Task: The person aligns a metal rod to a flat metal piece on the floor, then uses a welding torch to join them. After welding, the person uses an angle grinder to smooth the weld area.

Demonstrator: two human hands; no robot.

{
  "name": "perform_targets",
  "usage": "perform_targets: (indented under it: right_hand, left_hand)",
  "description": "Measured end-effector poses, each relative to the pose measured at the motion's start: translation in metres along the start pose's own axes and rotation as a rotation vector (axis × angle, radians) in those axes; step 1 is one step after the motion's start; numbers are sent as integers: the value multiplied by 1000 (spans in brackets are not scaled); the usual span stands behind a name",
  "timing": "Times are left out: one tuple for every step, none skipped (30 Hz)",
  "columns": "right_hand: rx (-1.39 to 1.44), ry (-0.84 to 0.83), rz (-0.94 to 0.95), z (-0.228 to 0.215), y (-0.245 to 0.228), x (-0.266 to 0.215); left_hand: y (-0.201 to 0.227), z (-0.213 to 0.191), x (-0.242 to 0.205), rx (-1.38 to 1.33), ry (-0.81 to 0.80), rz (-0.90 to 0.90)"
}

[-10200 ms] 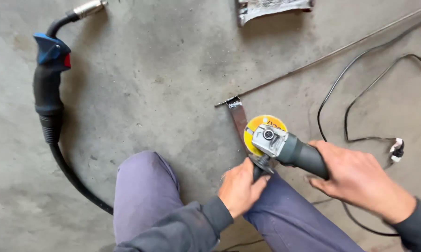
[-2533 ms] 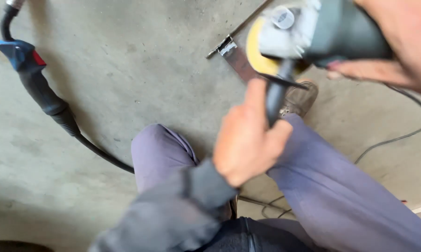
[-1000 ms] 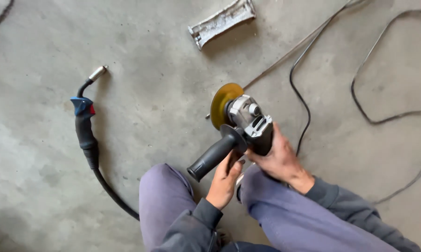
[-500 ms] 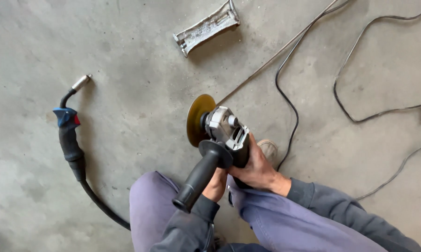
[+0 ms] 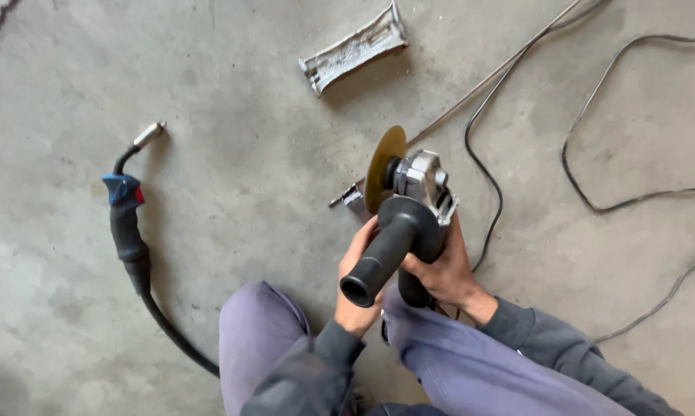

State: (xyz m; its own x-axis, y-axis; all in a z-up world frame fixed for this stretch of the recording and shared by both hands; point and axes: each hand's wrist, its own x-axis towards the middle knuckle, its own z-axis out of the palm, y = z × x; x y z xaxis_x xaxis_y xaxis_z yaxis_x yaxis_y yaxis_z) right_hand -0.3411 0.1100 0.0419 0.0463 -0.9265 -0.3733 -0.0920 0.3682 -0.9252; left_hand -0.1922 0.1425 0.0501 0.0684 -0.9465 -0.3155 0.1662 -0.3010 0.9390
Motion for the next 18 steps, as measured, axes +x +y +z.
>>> perform_targets:
  right_hand:
    - [-42,10,-26,1,-3,0]
    - [-85,20,-52,2,-4,0]
    - [-82,22,-39,6,-17,-4]
    - [-311,-86,205,11,-31,-9]
    - [-547,-194,424,14,-45,-3]
    - [-551,-189,413,8,-24,-7]
    - [-454,-355,30,0,-3,-9]
    - [-345,-514,-353,-8,20,-10]
    - [-341,-514,-347,-8,4,17]
    - [-257,-574,-495,-8,-10,43]
    - [-158,-640,-627,-8,-22,63]
    - [-140,-648,-603,-21,3,72]
    - [-560,-564,-636,-34,25,97]
    - [-974,-452,-651,-47,45,124]
    - [-971,-441,-658,-52,63,139]
    - [-1134,-434,-773,-57,82,154]
    - [-1287,-440,-879,-59,104,163]
    - [-1273,-445,-879,-54,108,171]
  left_hand:
    - [6,-5,-6,-74,11,-131]
    - [11,-10,-11,-147,24,-263]
    - [16,-5,-10,-143,23,-276]
    - [21,0,-9,-13,-40,-503]
    - [25,7,1,114,-105,-704]
    - [22,3,-1,111,-106,-691]
    - [19,1,-2,4,-28,-532]
    - [14,-2,-3,-102,48,-372]
    - [11,-9,-2,-99,49,-379]
    - [7,-15,-1,-86,106,-262]
    - [6,-22,-10,-68,174,-163]
    - [1,-32,-27,-59,187,-188]
    - [-8,-42,-27,-73,204,-171]
    - [-15,-52,-26,-87,222,-153]
    - [-20,-56,-27,-80,216,-143]
    - [-26,-60,-27,-120,221,-108]
    - [-31,-65,-35,-155,238,-87]
    - [-33,-67,-35,-145,245,-91]
